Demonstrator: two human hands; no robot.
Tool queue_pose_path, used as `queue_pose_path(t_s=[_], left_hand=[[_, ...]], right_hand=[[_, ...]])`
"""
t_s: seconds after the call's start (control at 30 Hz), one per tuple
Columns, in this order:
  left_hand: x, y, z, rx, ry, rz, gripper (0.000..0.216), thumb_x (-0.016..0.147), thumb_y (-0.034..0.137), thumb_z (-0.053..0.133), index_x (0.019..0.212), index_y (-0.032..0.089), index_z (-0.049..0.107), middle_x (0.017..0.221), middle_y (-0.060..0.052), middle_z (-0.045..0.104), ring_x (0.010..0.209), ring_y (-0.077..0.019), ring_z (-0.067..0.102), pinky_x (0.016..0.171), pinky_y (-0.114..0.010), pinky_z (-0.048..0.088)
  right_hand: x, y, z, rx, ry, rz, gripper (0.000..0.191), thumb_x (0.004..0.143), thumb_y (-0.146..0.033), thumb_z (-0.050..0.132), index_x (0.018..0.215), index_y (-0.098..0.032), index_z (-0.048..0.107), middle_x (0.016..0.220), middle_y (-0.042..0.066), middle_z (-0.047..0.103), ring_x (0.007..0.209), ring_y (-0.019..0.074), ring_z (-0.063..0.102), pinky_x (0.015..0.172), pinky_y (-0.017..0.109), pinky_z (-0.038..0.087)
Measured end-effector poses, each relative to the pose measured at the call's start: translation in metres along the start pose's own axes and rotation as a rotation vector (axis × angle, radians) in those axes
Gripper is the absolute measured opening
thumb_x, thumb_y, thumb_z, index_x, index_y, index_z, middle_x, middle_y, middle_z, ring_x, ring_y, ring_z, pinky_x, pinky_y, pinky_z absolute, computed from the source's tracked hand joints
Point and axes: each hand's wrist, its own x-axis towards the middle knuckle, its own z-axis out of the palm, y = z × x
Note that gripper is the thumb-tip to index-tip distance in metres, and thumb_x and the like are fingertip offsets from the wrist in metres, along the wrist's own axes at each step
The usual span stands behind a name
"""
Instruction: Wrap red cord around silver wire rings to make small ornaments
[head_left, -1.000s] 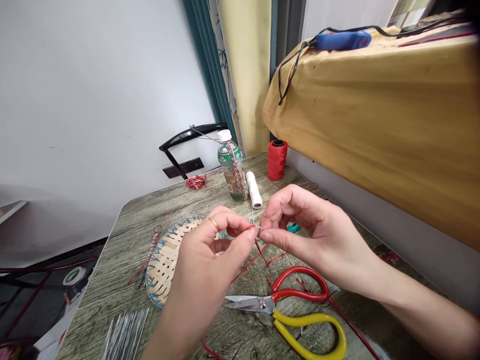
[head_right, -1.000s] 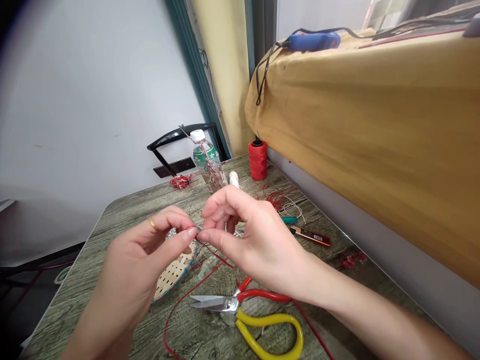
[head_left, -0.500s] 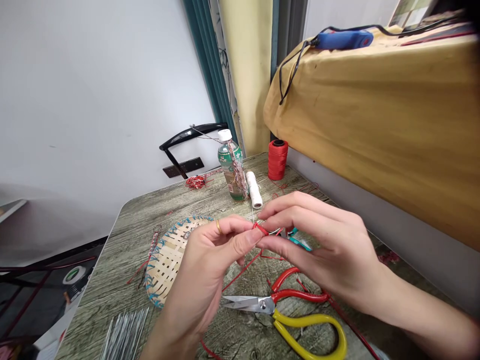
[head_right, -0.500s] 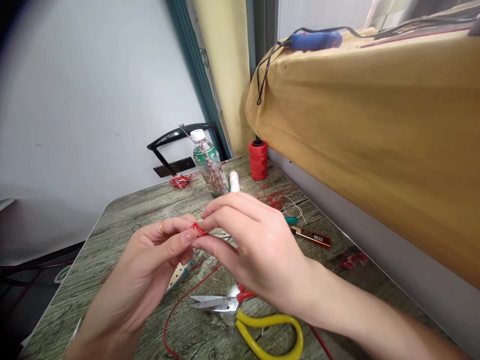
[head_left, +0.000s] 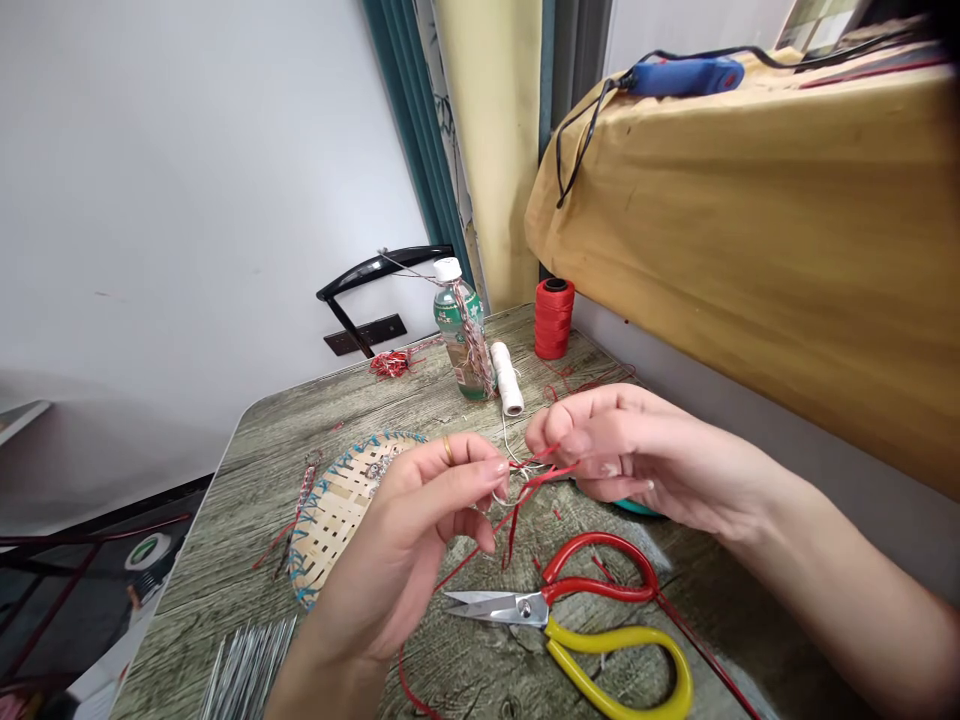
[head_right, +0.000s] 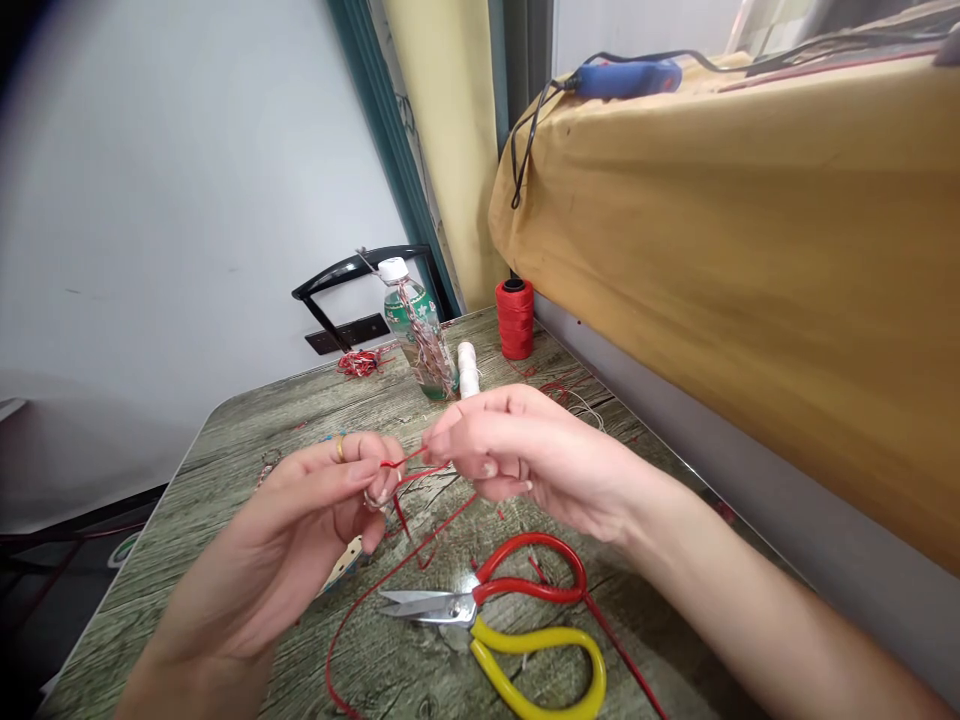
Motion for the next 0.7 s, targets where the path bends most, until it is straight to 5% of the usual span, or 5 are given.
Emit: queue_pose_path(t_s=[0.23,0.37,0.57,0.63,0.7], left_hand=[[-0.003,0.002,-0.001,-0.109,-0.069,0.03,0.019,0.083,0.02,0.055,0.066,0.016,0.063,0.071,-0.001,0.047,0.066,-0.0109,0.042,0.05,-0.017,0.046],[-0.004,0.003,0.0,-0.106,-0.066,0.053,0.021,0.083,0.019,0.054,0.064,0.016,0.062,0.07,-0.001,0.046,0.064,-0.011,0.041,0.049,-0.016,0.045],[-0.003,0.002,0.001,-0.01,-0.058,0.07,0.021,0.083,0.018,0.054,0.063,0.017,0.059,0.072,0.0,0.047,0.062,-0.0094,0.04,0.05,-0.016,0.041],[-0.002,0.001,0.002,0.039,-0.042,0.079,0.021,0.083,0.02,0.055,0.062,0.017,0.058,0.073,0.0,0.048,0.061,-0.0091,0.04,0.051,-0.016,0.04],[-0.001,0.0,0.003,0.077,-0.022,0.096,0.02,0.083,0.021,0.057,0.063,0.018,0.058,0.072,0.0,0.047,0.062,-0.0097,0.04,0.051,-0.017,0.039]], right_hand=[[0.002,-0.007,-0.014,0.198,-0.136,0.059,0.025,0.08,-0.022,0.052,0.057,-0.017,0.041,0.047,-0.007,0.03,0.042,0.0051,0.015,0.037,0.018,0.011],[0.002,-0.013,-0.03,-0.247,0.061,-0.112,0.034,0.081,-0.031,0.06,0.055,-0.018,0.042,0.047,-0.009,0.026,0.043,0.0058,0.015,0.04,0.021,0.012],[0.004,-0.015,-0.04,-1.334,0.576,-0.263,0.019,0.08,-0.038,0.06,0.074,-0.02,0.064,0.061,0.0,0.056,0.053,0.0123,0.045,0.051,0.025,0.03],[0.002,-0.011,-0.028,-1.466,0.687,-0.34,0.021,0.084,-0.038,0.056,0.09,-0.02,0.066,0.074,0.004,0.064,0.059,0.0153,0.052,0.054,0.028,0.034],[-0.003,-0.005,-0.011,-1.315,0.579,-0.424,0.025,0.089,-0.037,0.049,0.102,-0.021,0.063,0.085,0.004,0.067,0.063,0.0147,0.055,0.056,0.027,0.039]])
